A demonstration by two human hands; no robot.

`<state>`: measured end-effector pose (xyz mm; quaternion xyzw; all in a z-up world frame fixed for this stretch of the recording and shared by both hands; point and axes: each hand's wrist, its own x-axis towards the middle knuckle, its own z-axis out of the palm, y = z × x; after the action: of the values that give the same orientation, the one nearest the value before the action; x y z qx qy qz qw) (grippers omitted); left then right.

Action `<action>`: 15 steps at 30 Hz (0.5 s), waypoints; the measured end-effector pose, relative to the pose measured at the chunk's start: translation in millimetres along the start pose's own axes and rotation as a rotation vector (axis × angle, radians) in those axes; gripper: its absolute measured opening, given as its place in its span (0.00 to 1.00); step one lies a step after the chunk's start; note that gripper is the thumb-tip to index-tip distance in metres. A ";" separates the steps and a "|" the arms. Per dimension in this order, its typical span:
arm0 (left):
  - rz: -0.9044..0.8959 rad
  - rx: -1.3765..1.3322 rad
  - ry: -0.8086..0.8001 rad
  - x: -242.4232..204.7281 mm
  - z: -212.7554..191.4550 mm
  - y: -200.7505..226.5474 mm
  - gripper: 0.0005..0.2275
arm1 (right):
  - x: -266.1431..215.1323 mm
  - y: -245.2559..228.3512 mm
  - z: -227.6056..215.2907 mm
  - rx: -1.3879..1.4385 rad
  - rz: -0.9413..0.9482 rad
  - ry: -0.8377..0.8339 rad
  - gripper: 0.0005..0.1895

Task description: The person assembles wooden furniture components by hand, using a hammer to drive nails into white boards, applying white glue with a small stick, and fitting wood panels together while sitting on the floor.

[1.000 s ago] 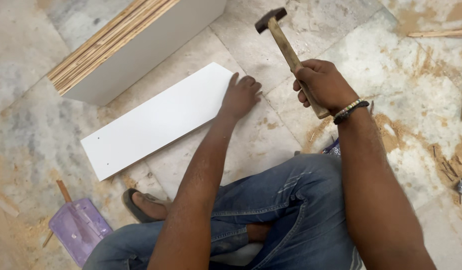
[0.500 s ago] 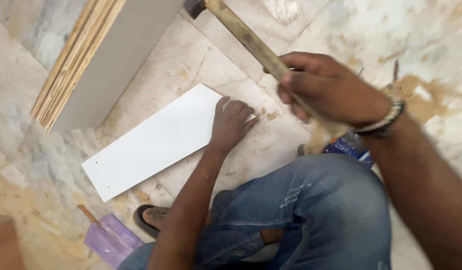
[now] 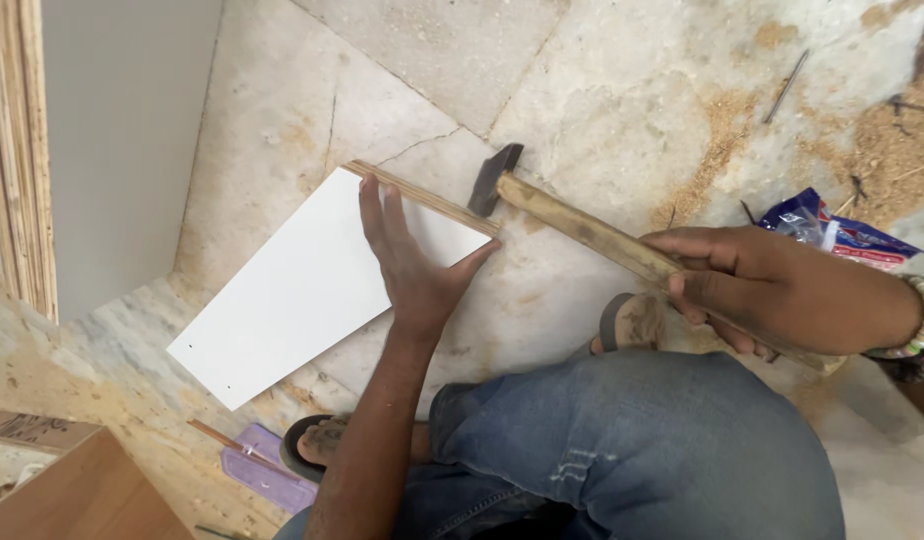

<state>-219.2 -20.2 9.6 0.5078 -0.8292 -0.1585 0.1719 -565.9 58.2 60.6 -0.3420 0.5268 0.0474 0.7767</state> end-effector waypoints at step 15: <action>0.010 0.013 0.025 -2.8 -1.4 3.6 0.57 | -3.3 -17.6 -7.5 -0.215 -0.118 0.229 0.26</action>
<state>-220.3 -16.3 12.1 0.5068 -0.8304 -0.1458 0.1795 -565.6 41.4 70.3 -0.4566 0.5828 0.0185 0.6720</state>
